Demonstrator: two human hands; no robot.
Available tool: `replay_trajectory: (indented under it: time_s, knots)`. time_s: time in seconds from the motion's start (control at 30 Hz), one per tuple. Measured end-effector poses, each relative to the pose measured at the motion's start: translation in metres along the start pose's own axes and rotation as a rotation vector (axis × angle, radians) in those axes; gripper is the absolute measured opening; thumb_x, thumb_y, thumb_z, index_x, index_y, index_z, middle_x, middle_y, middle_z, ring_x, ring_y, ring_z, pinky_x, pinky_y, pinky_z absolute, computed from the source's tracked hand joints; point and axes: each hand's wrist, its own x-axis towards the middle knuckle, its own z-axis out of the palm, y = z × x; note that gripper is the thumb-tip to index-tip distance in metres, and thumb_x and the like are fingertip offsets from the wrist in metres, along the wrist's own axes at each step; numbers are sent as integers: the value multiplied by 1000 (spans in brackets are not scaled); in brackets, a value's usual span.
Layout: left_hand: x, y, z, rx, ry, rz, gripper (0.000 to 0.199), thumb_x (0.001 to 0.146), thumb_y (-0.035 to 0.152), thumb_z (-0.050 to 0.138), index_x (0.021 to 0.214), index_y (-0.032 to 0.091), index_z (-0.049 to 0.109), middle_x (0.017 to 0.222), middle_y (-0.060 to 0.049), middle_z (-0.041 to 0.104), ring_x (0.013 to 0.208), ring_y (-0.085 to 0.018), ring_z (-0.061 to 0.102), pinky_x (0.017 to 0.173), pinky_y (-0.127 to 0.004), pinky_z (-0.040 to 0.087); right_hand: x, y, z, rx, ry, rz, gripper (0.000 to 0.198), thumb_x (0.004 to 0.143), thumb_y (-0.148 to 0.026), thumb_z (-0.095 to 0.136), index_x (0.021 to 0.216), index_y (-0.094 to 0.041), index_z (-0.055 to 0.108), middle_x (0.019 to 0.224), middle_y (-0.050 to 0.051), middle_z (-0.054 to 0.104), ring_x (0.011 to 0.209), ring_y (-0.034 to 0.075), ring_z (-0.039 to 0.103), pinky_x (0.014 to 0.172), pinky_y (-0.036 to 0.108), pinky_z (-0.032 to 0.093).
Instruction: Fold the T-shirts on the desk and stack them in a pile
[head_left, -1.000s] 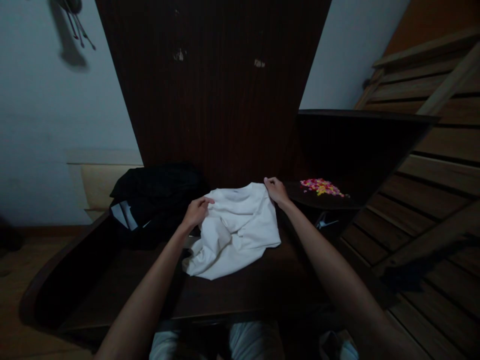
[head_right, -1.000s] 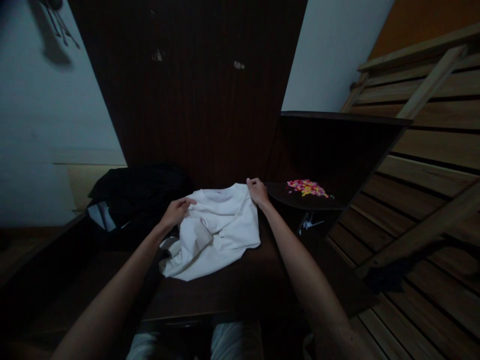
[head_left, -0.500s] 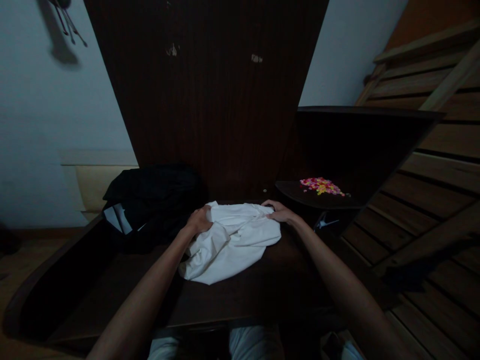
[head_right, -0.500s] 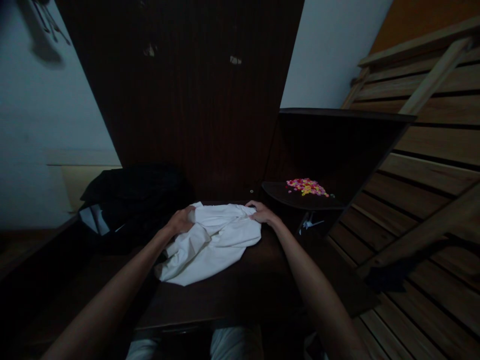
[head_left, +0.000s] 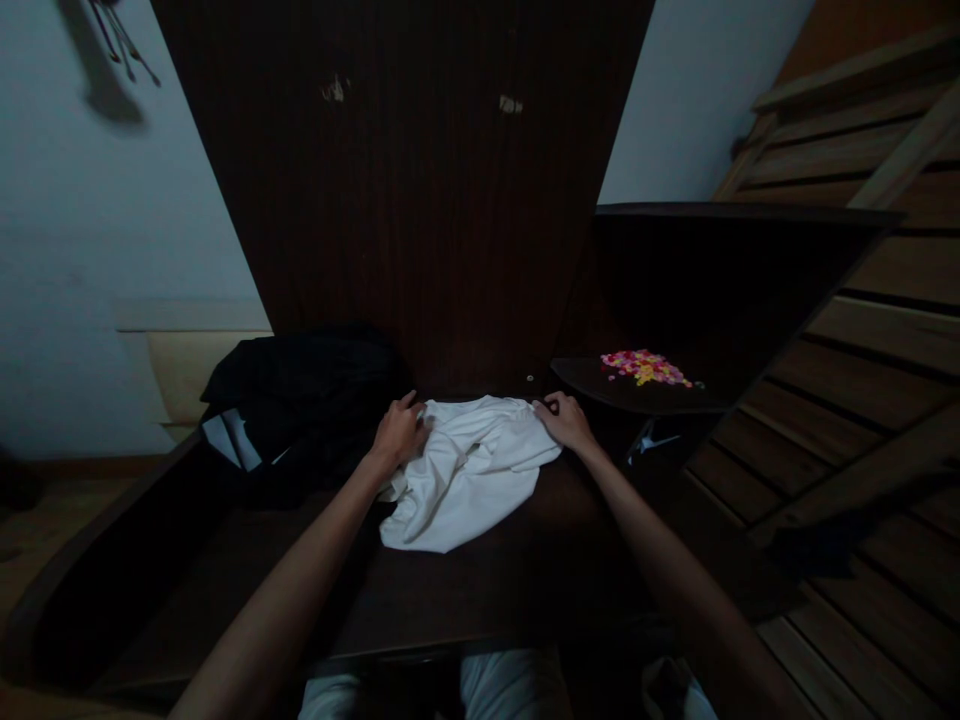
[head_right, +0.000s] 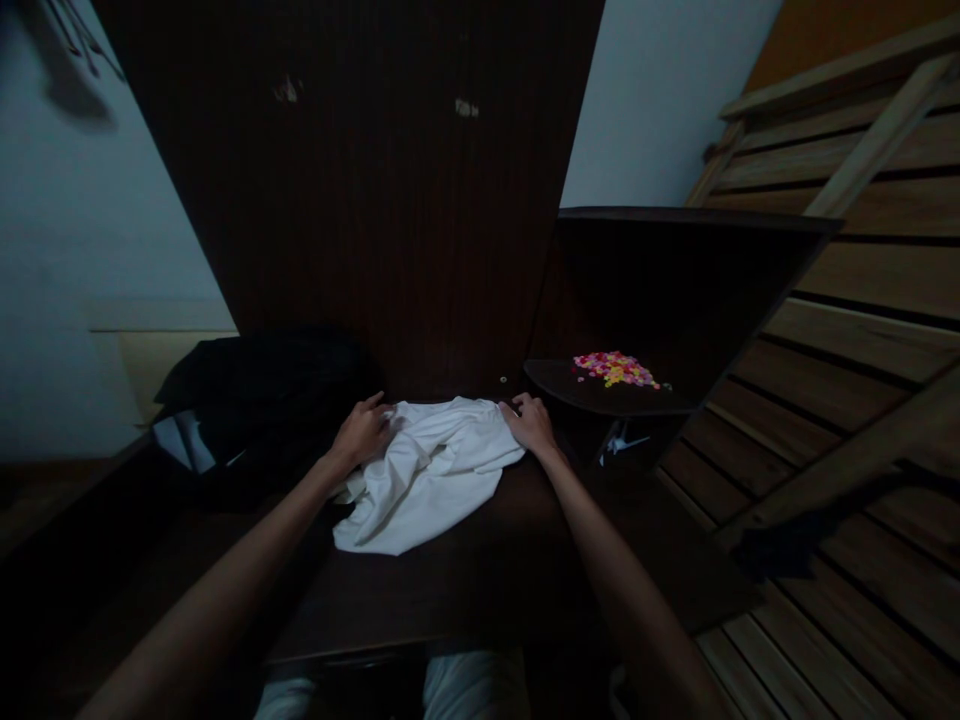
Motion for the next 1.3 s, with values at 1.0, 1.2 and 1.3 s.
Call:
replay_trajectory:
  time_s: [1.0,1.2,1.3]
  knots:
    - [-90,-11,-27,-839,117,49,38,90,52,43,84,18,58,78,-2,60,74,-17,54,70,-29,45,12,4,-43,-228,66,246,37,95,-37,42,112,-17,69,110,16,70,97,25,66,75,28,46]
    - [-106,8,-46,-898,-360,262,40,88,54,52,87,16,65,75,0,60,70,-14,53,64,-24,42,19,10,-27,-249,-303,196,33,88,-20,45,104,-16,73,106,15,73,100,25,67,74,25,46]
    - [-110,31,-50,-851,-680,404,43,86,57,54,90,17,68,77,-1,64,71,-14,56,65,-23,43,7,-2,-18,-288,-283,162,37,88,-24,42,108,-10,71,108,20,70,102,29,65,77,30,47]
